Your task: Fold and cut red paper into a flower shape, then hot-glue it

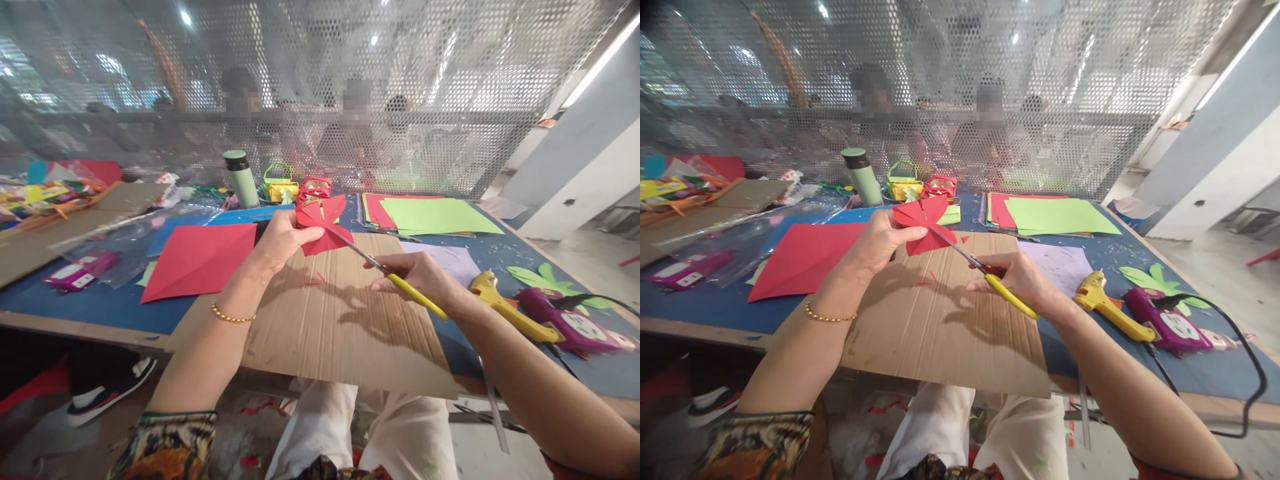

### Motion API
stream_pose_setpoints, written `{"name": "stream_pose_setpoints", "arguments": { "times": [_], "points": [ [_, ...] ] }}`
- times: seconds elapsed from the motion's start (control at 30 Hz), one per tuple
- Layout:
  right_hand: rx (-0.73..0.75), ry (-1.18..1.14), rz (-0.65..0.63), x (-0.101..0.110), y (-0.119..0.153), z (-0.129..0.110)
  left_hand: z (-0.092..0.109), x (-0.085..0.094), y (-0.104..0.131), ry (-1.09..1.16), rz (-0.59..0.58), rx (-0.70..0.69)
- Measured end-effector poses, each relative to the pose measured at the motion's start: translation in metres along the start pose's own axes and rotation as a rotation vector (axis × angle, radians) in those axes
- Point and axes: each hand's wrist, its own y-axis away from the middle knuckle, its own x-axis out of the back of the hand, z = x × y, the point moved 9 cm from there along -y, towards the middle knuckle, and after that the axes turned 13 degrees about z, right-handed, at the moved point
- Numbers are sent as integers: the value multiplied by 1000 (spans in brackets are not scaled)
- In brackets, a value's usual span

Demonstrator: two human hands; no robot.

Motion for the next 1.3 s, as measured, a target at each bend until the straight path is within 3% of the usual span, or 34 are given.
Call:
{"name": "stream_pose_setpoints", "arguments": {
  "times": [0.67,1.3],
  "points": [
    [15,71,12,0,1,1,2,-4,0,-38,-29,-4],
    [15,36,-21,-4,0,6,-1,-6,2,37,-76,73]
  ]
}}
